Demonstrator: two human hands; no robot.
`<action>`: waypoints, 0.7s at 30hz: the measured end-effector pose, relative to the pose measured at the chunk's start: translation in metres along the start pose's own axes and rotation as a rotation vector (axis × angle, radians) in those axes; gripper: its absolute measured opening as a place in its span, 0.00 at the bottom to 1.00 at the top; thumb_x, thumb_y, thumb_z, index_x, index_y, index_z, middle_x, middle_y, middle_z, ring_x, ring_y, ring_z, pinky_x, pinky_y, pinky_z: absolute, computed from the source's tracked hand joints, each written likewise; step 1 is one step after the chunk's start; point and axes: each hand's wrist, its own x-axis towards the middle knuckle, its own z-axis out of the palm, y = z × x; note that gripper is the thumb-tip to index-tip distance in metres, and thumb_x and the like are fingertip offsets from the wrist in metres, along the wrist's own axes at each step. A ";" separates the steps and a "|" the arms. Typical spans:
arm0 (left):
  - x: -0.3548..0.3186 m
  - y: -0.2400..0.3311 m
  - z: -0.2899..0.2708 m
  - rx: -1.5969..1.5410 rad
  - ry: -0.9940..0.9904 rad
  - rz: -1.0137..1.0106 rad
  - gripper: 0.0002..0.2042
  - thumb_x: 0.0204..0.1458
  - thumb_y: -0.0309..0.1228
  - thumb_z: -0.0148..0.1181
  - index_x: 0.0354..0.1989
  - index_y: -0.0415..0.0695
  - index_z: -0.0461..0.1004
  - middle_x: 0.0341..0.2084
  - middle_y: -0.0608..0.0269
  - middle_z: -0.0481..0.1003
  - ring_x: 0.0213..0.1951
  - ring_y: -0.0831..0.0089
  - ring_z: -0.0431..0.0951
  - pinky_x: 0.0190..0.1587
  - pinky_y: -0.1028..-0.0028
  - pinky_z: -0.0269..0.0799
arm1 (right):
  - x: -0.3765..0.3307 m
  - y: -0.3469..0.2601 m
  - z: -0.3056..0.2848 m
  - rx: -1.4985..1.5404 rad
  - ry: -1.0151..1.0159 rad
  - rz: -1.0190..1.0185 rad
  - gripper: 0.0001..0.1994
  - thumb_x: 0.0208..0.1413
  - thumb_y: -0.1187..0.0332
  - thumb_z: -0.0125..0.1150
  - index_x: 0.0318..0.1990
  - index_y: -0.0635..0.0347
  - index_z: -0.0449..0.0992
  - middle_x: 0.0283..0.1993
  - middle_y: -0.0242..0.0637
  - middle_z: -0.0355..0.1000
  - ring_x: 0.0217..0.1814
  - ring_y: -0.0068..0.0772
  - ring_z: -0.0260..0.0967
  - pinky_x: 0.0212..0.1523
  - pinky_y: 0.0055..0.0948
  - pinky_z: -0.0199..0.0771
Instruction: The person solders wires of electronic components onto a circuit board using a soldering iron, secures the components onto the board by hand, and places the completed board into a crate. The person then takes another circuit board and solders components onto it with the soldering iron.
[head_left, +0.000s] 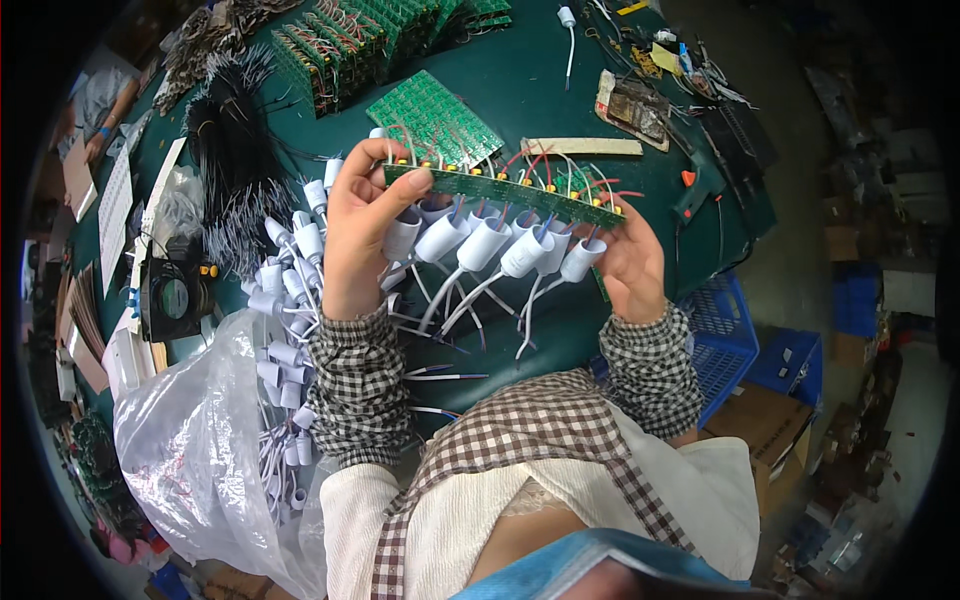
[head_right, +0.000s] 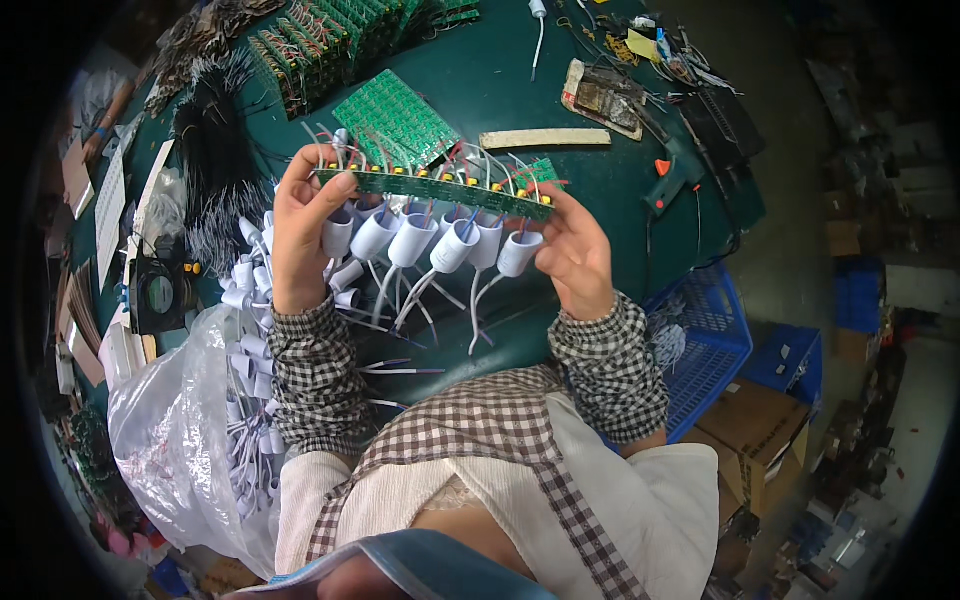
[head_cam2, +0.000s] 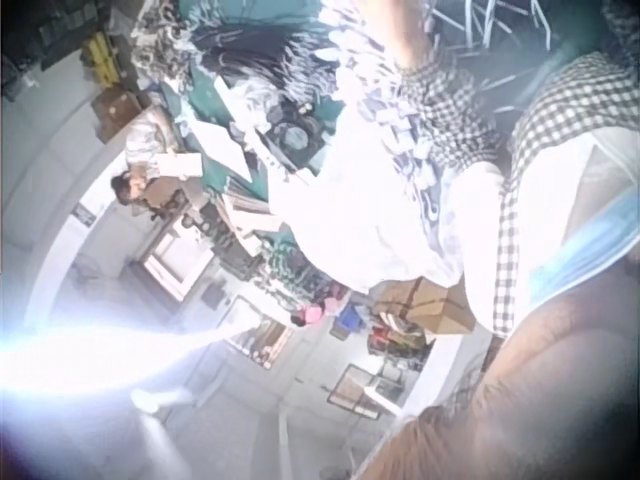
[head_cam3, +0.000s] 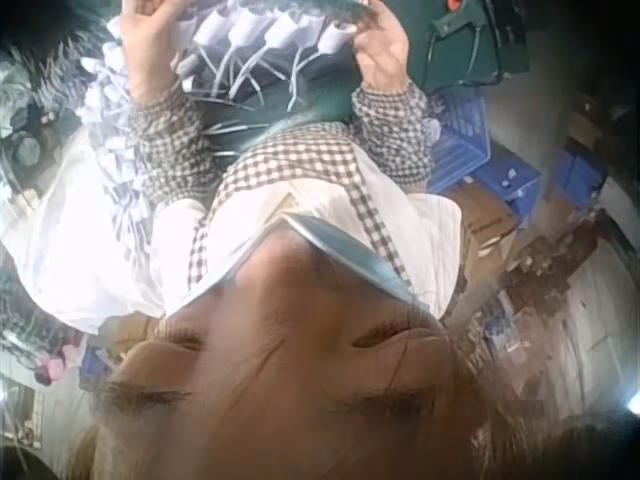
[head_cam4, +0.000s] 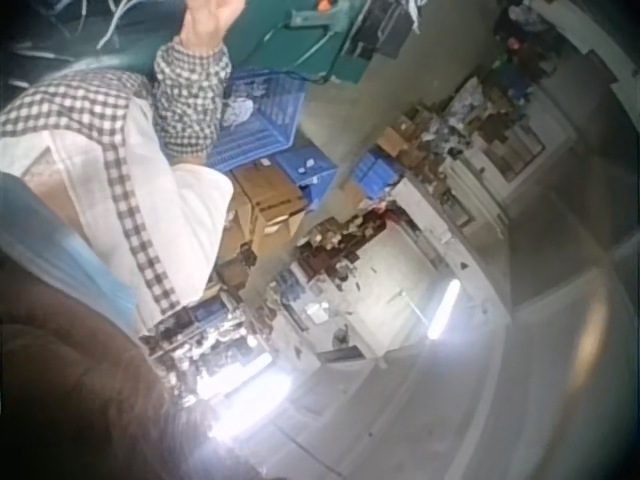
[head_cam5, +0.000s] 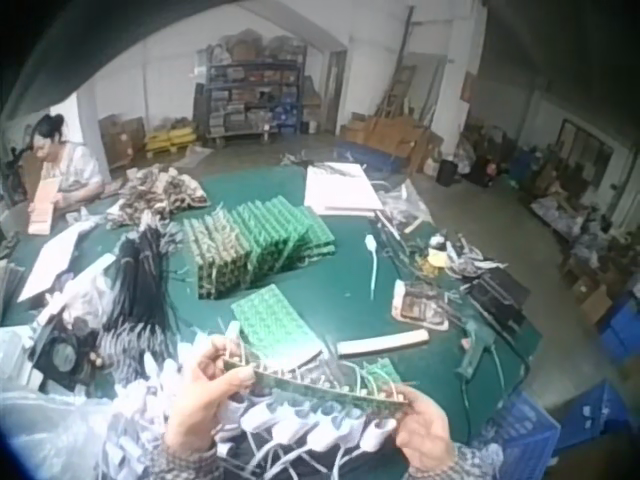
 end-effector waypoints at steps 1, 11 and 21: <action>0.000 0.002 0.001 -0.002 -0.002 0.000 0.12 0.52 0.21 0.62 0.42 0.39 0.66 0.33 0.59 0.77 0.34 0.75 0.79 0.40 0.73 0.78 | 0.004 0.006 -0.002 0.034 -0.073 -0.096 0.37 0.49 0.64 0.68 0.64 0.71 0.57 0.61 0.48 0.63 0.63 0.43 0.62 0.61 0.41 0.64; 0.002 0.005 -0.004 -0.062 0.042 0.076 0.12 0.52 0.22 0.61 0.43 0.39 0.66 0.36 0.56 0.77 0.37 0.72 0.80 0.41 0.73 0.78 | 0.002 0.048 0.032 -0.161 -0.258 0.325 0.37 0.43 0.77 0.73 0.61 0.69 0.59 0.60 0.43 0.65 0.62 0.37 0.63 0.61 0.38 0.65; 0.000 0.016 0.001 -0.123 0.089 0.126 0.10 0.56 0.30 0.57 0.42 0.37 0.69 0.38 0.56 0.75 0.40 0.73 0.76 0.46 0.73 0.73 | 0.012 0.050 0.062 -0.068 -0.137 0.227 0.20 0.52 0.77 0.65 0.52 0.69 0.68 0.49 0.39 0.73 0.51 0.28 0.71 0.53 0.29 0.70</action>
